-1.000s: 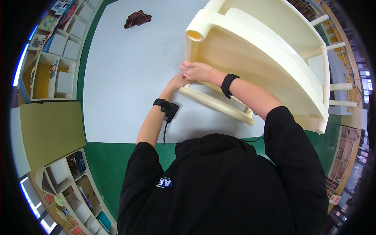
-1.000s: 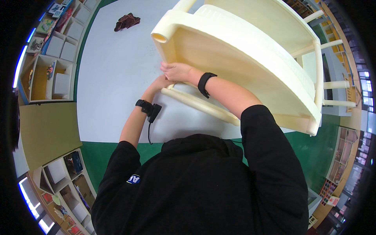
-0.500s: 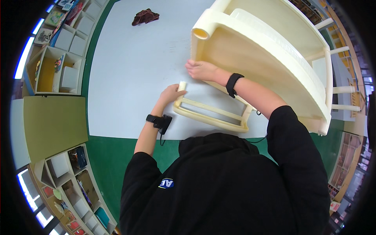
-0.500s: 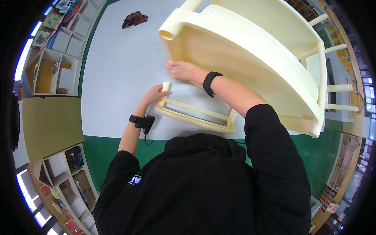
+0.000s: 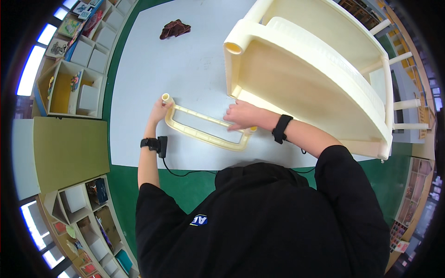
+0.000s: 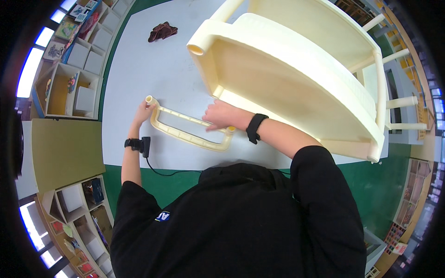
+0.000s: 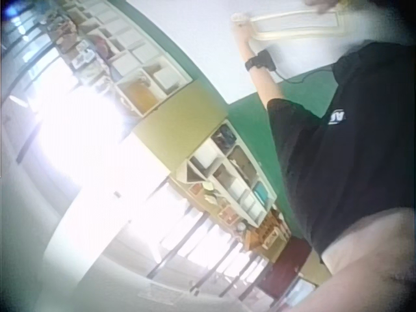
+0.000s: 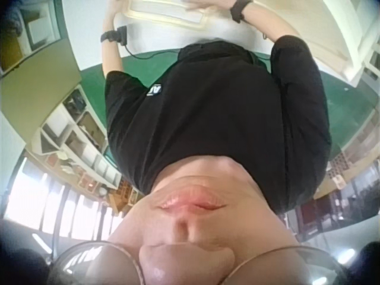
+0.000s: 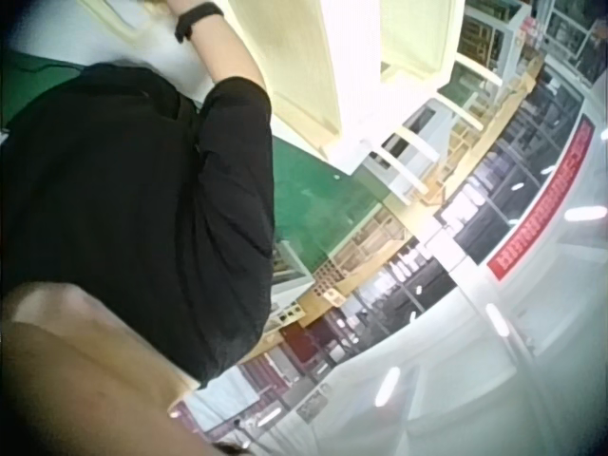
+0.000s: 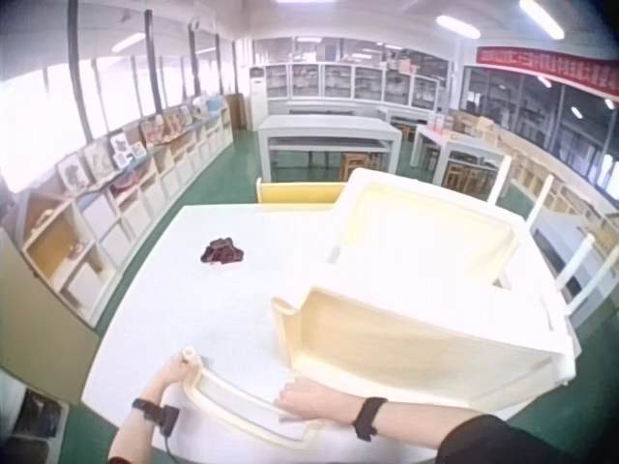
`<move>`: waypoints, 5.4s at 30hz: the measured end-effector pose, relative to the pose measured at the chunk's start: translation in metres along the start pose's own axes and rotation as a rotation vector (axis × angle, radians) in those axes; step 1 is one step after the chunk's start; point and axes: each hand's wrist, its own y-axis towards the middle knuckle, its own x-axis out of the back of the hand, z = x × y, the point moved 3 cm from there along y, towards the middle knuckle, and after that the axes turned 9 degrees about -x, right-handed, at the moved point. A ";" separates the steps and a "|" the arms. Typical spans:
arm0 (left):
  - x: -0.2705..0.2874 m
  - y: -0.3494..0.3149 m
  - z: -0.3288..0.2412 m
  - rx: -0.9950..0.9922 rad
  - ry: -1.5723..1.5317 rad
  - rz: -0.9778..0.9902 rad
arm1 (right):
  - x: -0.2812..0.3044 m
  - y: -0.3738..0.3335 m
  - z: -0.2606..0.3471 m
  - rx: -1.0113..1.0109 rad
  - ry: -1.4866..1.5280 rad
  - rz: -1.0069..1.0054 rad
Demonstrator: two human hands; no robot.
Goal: The person pulls apart the sections and legs of a plastic utility cart, placing the individual shelves and supports onto a table.
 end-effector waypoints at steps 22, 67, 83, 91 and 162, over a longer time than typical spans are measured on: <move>-0.018 -0.119 -0.139 -0.447 0.354 -0.111 | -0.003 -0.017 0.036 -0.242 1.202 0.196; 0.047 0.054 0.063 0.456 -0.521 -0.279 | 0.041 -0.254 -0.007 -1.052 0.989 -0.151; 0.039 0.068 -0.235 -0.402 -0.403 -0.001 | 0.243 -0.233 0.085 -0.242 0.274 -0.329; -0.025 0.059 -0.314 -0.656 -0.620 0.053 | 0.362 -0.159 0.064 -0.041 -0.226 -0.743; -0.040 0.050 -0.321 -0.650 -0.478 -0.351 | 0.262 0.038 -0.130 -0.249 0.190 0.299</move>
